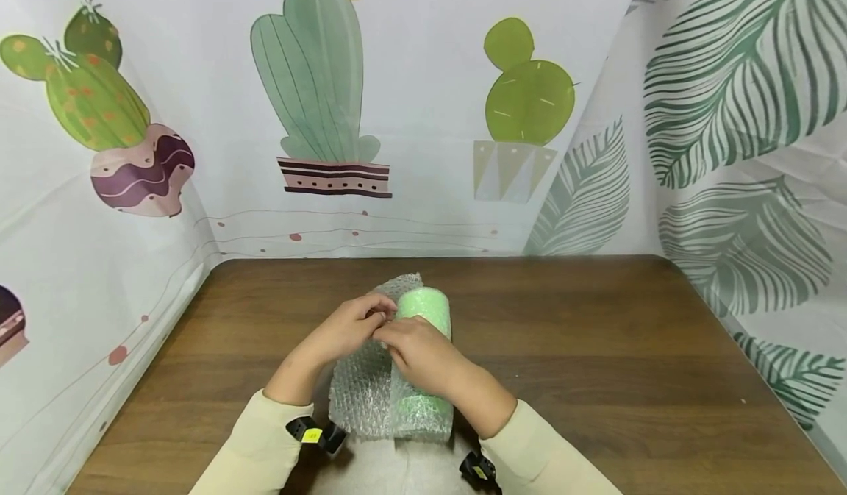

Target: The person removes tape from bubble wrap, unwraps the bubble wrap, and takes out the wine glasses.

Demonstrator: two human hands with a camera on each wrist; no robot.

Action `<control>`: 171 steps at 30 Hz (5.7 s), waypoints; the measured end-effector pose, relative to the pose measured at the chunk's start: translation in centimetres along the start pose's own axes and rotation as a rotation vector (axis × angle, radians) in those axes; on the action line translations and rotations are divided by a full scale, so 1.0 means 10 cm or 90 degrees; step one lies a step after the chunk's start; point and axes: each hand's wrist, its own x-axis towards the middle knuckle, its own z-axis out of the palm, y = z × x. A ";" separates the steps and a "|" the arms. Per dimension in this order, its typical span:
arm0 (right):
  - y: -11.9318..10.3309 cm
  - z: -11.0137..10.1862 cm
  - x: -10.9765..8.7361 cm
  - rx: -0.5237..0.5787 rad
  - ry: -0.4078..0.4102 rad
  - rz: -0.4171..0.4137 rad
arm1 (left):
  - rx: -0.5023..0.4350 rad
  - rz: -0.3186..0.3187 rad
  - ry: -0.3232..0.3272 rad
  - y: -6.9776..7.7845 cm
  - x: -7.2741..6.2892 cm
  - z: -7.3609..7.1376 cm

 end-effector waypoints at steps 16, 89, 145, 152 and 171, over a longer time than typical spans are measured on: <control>0.01 0.01 0.00 0.020 0.010 0.016 | 0.003 0.000 -0.032 -0.03 0.00 0.00; 0.25 -0.21 -0.28 -0.249 0.080 0.047 | 0.178 0.046 -0.036 -0.31 -0.07 0.16; 0.40 -0.31 -0.53 -0.131 0.112 0.103 | 0.245 0.033 0.013 -0.50 -0.18 0.04; 0.42 -0.31 -0.53 -0.127 0.120 0.105 | 0.247 0.025 0.011 -0.51 -0.20 -0.01; 0.45 -0.35 -0.56 -0.143 0.083 0.119 | 0.236 0.005 0.005 -0.52 -0.21 -0.09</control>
